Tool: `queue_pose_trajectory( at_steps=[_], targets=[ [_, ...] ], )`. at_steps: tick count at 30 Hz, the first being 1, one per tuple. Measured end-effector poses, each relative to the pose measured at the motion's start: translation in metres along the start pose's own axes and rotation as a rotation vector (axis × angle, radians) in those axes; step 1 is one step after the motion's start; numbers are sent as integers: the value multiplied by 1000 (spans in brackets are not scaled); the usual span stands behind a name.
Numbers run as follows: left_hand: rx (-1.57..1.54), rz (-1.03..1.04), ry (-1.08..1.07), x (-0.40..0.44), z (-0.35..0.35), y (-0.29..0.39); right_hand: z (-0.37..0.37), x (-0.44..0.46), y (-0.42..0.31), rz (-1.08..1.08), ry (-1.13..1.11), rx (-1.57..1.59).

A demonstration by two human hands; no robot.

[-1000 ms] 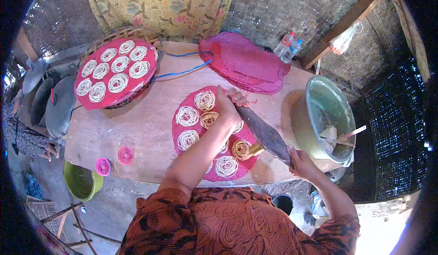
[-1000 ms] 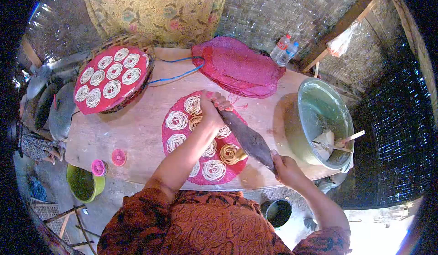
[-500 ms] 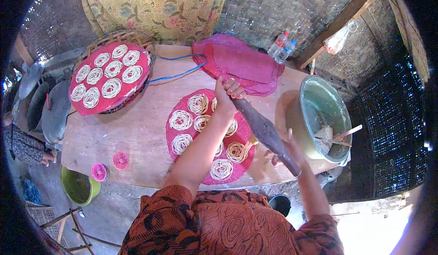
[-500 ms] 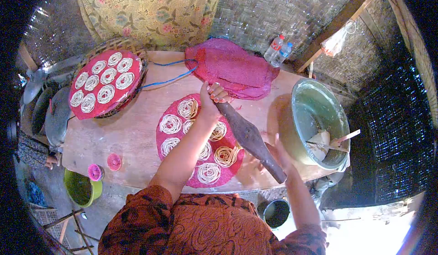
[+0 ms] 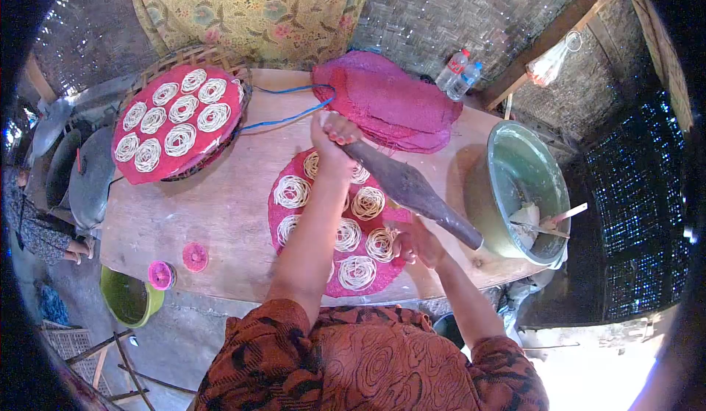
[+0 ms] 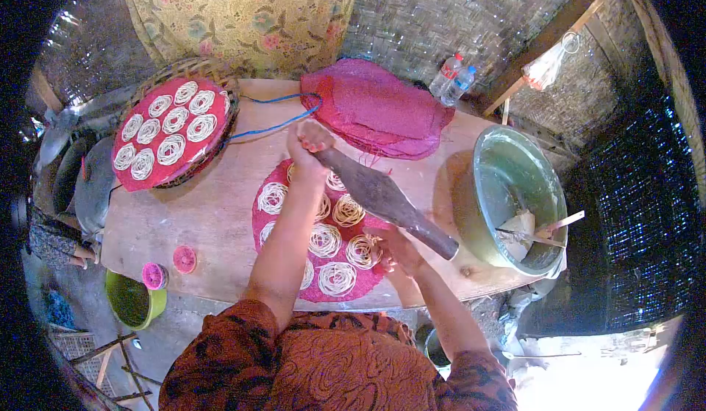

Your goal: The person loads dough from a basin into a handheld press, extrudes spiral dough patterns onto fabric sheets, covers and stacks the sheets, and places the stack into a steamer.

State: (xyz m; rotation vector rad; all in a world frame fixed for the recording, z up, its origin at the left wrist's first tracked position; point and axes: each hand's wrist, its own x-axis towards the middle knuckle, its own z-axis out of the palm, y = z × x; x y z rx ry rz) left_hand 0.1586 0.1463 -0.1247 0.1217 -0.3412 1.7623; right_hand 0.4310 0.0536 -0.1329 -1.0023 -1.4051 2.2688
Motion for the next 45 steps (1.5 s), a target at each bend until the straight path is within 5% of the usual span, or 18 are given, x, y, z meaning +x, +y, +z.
queue_pose_trajectory(
  at_steps=[3,5,7,9,11,13,15,18,20,23,28,36,39,42,45],
  targets=[
    [29,2,-130,-3,47,22,3,25,33,-341,-17,-709],
    [46,-1,-166,-12,82,38,46,13,-2,-286,142,-1460],
    [127,-24,-257,-23,116,58,50,9,-14,-157,0,-1502],
    [152,-55,-377,-45,146,81,30,4,-16,-31,192,-1166],
    [329,-74,-444,-77,180,106,32,4,-28,-244,339,-1130],
    [501,-121,-554,-111,207,125,-1,8,-6,-438,461,-1478],
    [652,-204,-579,-144,231,135,-12,6,14,-416,491,-1488],
    [534,97,-292,-199,242,125,-14,7,30,-384,512,-1633],
    [807,-84,-476,-213,247,142,-15,13,38,-531,436,-969],
    [841,-6,-396,-236,249,150,2,7,30,-440,639,-1385],
    [890,213,-222,-259,250,156,0,19,41,-437,535,-1299],
    [915,106,-312,-262,253,159,-1,21,40,-516,517,-1263],
    [925,89,-330,-260,252,157,8,13,37,-321,592,-1480],
    [929,68,-358,-257,251,155,5,15,44,-463,496,-1282],
    [934,96,-350,-259,252,150,14,5,32,-438,647,-1267]
  ],
)
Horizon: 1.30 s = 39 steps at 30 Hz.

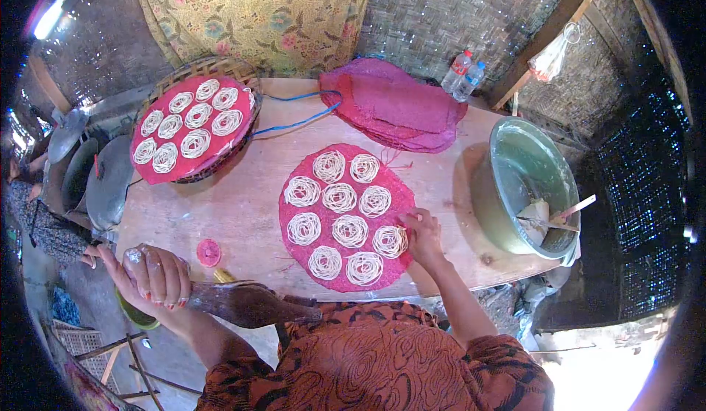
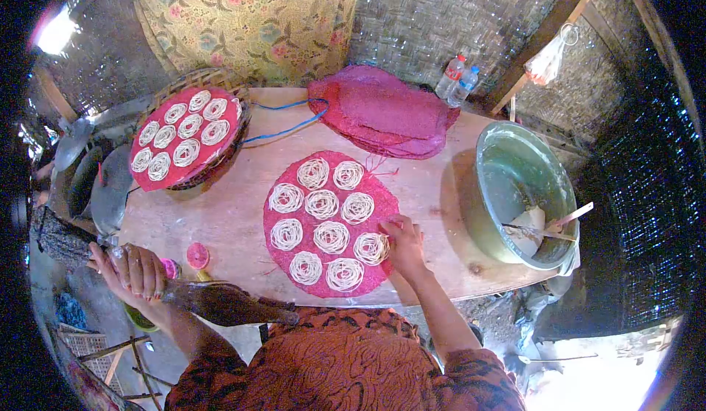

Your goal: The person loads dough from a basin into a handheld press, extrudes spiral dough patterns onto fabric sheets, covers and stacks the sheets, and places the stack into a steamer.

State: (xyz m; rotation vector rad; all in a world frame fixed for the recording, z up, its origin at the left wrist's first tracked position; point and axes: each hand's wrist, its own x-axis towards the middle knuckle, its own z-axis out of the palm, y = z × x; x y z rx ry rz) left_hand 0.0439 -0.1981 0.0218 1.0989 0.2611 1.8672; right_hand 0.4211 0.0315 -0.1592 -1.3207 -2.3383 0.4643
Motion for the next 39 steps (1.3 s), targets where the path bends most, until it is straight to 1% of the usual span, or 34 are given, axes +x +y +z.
queue_pose_trajectory(
  at_steps=[2,3,5,6,8,11,13,14,15,16,18,20,21,22,23,24,25,26,27,28,30,31,32,33,34,35,36,37,38,39],
  targets=[
    [2,15,28,-1,3,1,-4,-8,7,33,-37,-281],
    [-1,19,51,-2,4,2,-5,-12,10,32,-35,-280],
    [-2,24,74,-4,5,3,-5,-18,14,25,-56,-142],
    [-9,22,55,-6,4,3,-3,-19,15,27,-56,-140],
    [-19,14,32,-6,3,3,-1,-20,11,43,35,-163],
    [-8,7,-13,-4,1,2,10,-16,10,19,-12,-90],
    [-32,-13,-120,-2,0,1,7,-14,4,21,7,-80],
    [-28,-13,-121,-4,3,2,6,-14,0,23,24,-71],
    [-21,-6,-67,-6,7,3,7,-14,2,20,26,-68],
    [-15,1,-13,-8,10,4,6,-15,4,17,-2,-120],
    [-2,15,4,-12,12,7,6,-17,6,14,-28,-170],
    [11,29,21,-14,13,9,-1,-18,-5,-21,106,-102],
    [-31,74,44,-14,13,9,0,-19,-8,-25,108,-102],
    [-74,119,67,-15,12,8,4,-22,-12,-123,49,110],
    [-73,119,65,-14,13,5,9,-25,-19,-219,-11,323],
    [-97,145,189,-13,16,-1,-14,-36,-62,-231,-193,460],
    [-121,169,312,-11,19,-8,-13,-45,-88,-296,-330,649],
    [-121,165,304,-8,20,-18,-28,-57,-120,-310,-422,701],
    [-117,170,383,-5,21,-31,-39,-68,-140,-326,-514,751],
    [-114,175,459,-1,23,-47,-34,-76,-137,-328,-502,752],
    [276,52,1062,4,44,-95,-20,-81,-126,-64,-569,661],
    [589,-284,747,-26,20,-108,-25,-79,-116,-45,-521,641],
    [927,-479,343,-55,-4,-121,-33,-77,-106,-56,-515,637],
    [1082,-626,69,-54,13,-131,-41,-76,-95,0,-535,686],
    [1216,-712,-238,-52,31,-141,-46,-76,-89,61,-556,738],
    [1173,-696,-388,-54,43,-149,-62,-74,-97,61,-550,741],
    [1173,-697,-394,-67,44,-161,-84,-74,-107,-54,-595,589],
    [1125,-765,-449,-81,39,-175,-98,-75,-112,-169,-634,431],
    [1077,-834,-501,-95,35,-188,-102,-75,-107,-172,-626,429],
    [1043,-838,-536,-100,38,-194,-104,-73,-101,-190,-599,319]
  ],
)
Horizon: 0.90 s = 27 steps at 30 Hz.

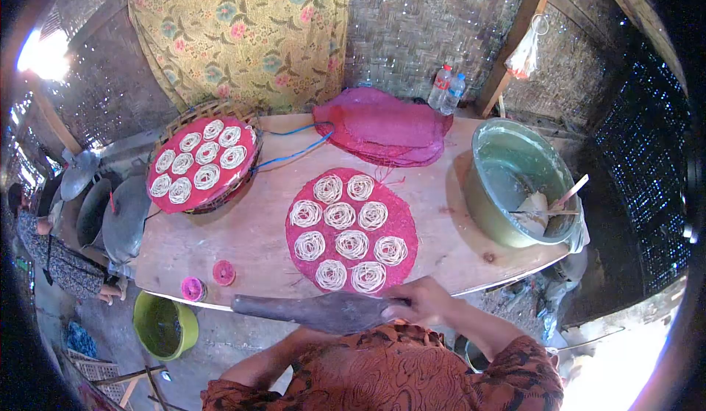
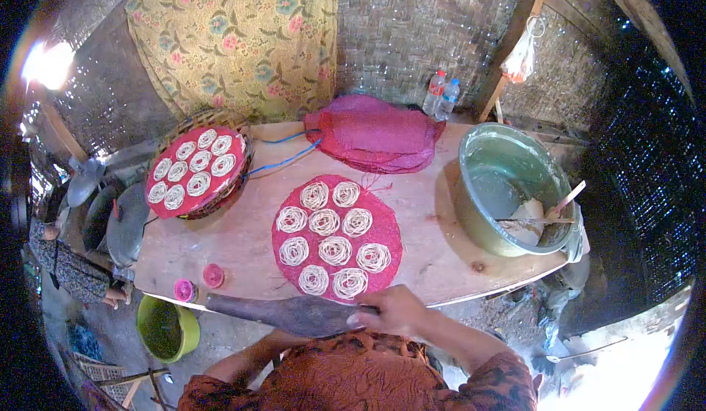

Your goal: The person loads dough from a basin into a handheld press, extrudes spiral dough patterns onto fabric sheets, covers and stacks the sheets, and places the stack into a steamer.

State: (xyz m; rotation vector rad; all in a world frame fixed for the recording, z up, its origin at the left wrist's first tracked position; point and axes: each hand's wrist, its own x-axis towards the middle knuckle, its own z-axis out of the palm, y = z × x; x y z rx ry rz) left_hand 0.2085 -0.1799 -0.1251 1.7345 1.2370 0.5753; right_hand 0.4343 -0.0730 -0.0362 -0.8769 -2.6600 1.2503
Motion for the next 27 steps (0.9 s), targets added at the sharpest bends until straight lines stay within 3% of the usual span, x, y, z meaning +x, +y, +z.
queue_pose_trajectory(
  at_steps=[3,5,8,10,12,14,17,20,22,23,24,25,27],
  targets=[
    [-17,132,-27,26,13,30,-13,5,37,25,9,-164],
    [-27,219,-34,50,22,51,-23,15,55,-246,146,107],
    [-24,298,-88,73,18,77,-53,14,23,-357,225,-38],
    [-3,331,-176,79,-7,99,-77,11,-51,-850,365,-270],
    [30,357,-261,88,-32,127,-70,6,-89,-981,121,-289],
    [38,379,-317,101,-56,158,-91,-23,-128,-995,131,-415],
    [-1,396,-330,121,-71,198,-118,-34,-125,-470,-41,-171],
    [-110,373,-306,138,-71,226,-151,-47,-91,-690,356,-209],
    [-214,309,-248,147,-67,236,-184,-71,-96,-267,575,-68],
    [-226,239,-193,154,-64,235,-194,-81,-88,-228,672,-45],
    [-116,168,-133,162,-58,236,-206,-91,-75,-189,759,-20],
    [820,265,12,175,-54,226,-219,-105,-63,-171,863,24],
    [415,352,253,195,-55,188,-257,-144,-42,-223,1233,234]
  ],
)
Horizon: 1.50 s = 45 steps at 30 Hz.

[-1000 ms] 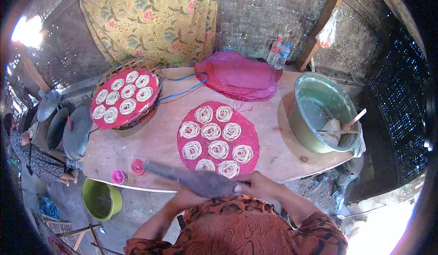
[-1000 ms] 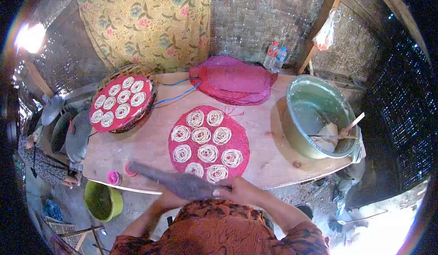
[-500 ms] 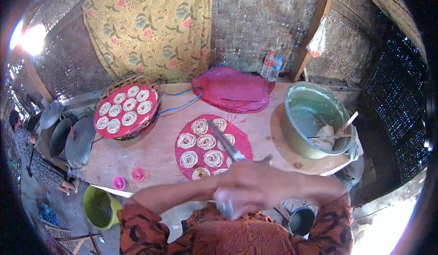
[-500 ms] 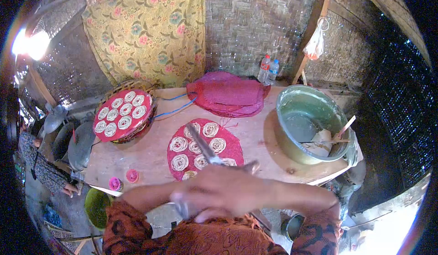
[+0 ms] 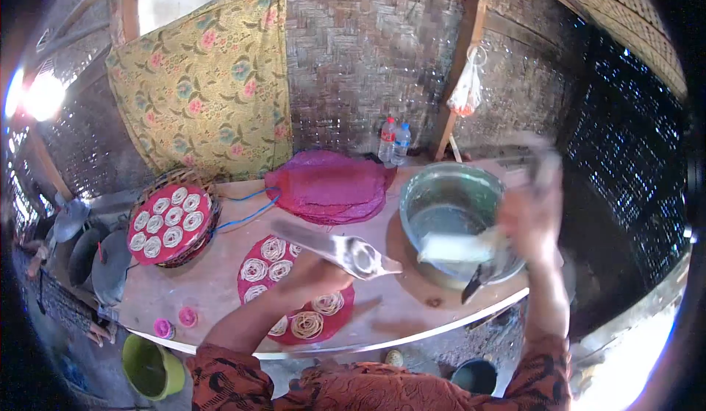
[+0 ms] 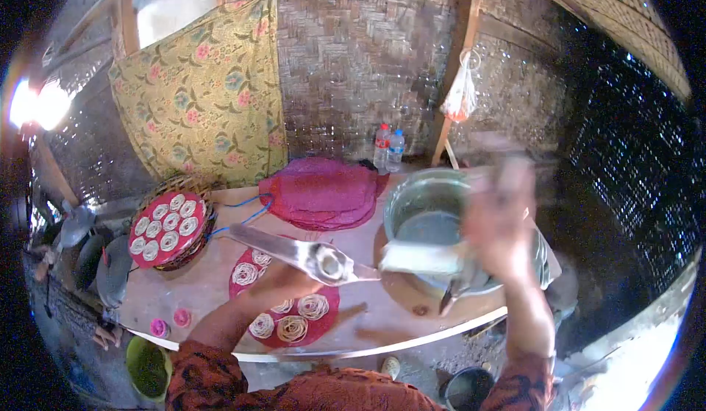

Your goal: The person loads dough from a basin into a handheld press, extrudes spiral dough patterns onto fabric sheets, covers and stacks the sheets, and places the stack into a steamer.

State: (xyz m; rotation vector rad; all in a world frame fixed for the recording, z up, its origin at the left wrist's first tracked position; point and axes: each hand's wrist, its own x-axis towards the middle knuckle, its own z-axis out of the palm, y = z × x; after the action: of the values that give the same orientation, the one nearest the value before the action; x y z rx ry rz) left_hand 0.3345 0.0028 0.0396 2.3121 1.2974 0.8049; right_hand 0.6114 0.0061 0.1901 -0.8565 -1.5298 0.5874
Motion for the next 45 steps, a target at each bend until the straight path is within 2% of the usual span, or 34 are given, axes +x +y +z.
queue_pose_trajectory(
  at_steps=[1,2,3,4,5,7,8,9,10,11,12,13,15,16,18,19,21,22,24,25,26,28,29,31,32,34,36,41,44,45],
  targets=[
    [-177,-11,126,7,10,-14,-23,12,4,-35,190,100],
    [-435,-35,159,17,26,-23,-35,22,5,-122,397,178],
    [-693,-51,202,27,41,-32,-61,37,25,-222,457,289],
    [-1018,-96,195,35,53,-28,-77,46,40,-198,608,367],
    [-669,-112,294,42,57,-9,-96,54,74,-173,603,618],
    [-628,-55,535,78,91,17,-71,56,102,-22,671,861],
    [-780,-9,625,90,103,7,-43,48,95,79,751,847],
    [-927,51,714,102,115,-2,-34,36,116,152,618,785],
    [-997,151,903,110,121,-16,-25,26,135,147,361,801],
    [-969,167,860,106,102,-5,-15,18,146,413,359,968],
    [-912,185,809,94,70,13,-7,6,142,507,-9,1067],
    [-873,215,797,83,47,23,-25,-3,169,639,-346,879],
    [-819,259,884,57,10,30,-57,-14,210,213,-693,-67],
    [-790,271,987,37,-3,30,-77,-16,208,246,-656,-94],
    [-713,267,1189,1,-23,27,-104,-18,201,152,-1120,-1277],
    [-672,252,1282,-16,-27,27,-115,-21,213,189,-1112,-1276],
    [-600,190,1434,-41,-34,33,-124,-28,244,373,-1284,-1399],
    [-562,145,1514,-50,-33,35,-128,-32,259,391,-1281,-1395],
    [-456,155,1414,-83,-37,24,-129,-36,280,57,-1154,-1445],
    [-390,-3,1478,-105,-44,15,-122,-30,275,-129,-1195,-1558],
    [-392,-4,1471,-111,-43,21,-125,-24,284,-121,-1195,-1556],
    [-300,-34,1519,-123,-45,33,-129,-14,306,-337,-916,-1529],
    [-267,-108,1544,-147,-50,30,-135,-12,311,-337,-912,-1528],
    [-192,-251,1600,-196,-61,25,-142,-5,321,-111,-1318,-1477],
    [-149,-287,1631,-209,-60,27,-140,3,302,-120,-1317,-1476],
    [-37,-375,1718,-236,-57,32,-139,16,234,36,-1222,-1346],
    [48,-443,1752,-244,-51,38,-140,18,221,85,-1261,-1314],
    [155,-553,1719,-225,-37,38,-122,-1,257,246,-1321,-1147],
    [195,-576,1598,-201,-30,31,-107,-9,274,240,-1382,-1077],
    [212,-577,1540,-190,-27,29,-104,-7,274,304,-1385,-1013]
  ],
)
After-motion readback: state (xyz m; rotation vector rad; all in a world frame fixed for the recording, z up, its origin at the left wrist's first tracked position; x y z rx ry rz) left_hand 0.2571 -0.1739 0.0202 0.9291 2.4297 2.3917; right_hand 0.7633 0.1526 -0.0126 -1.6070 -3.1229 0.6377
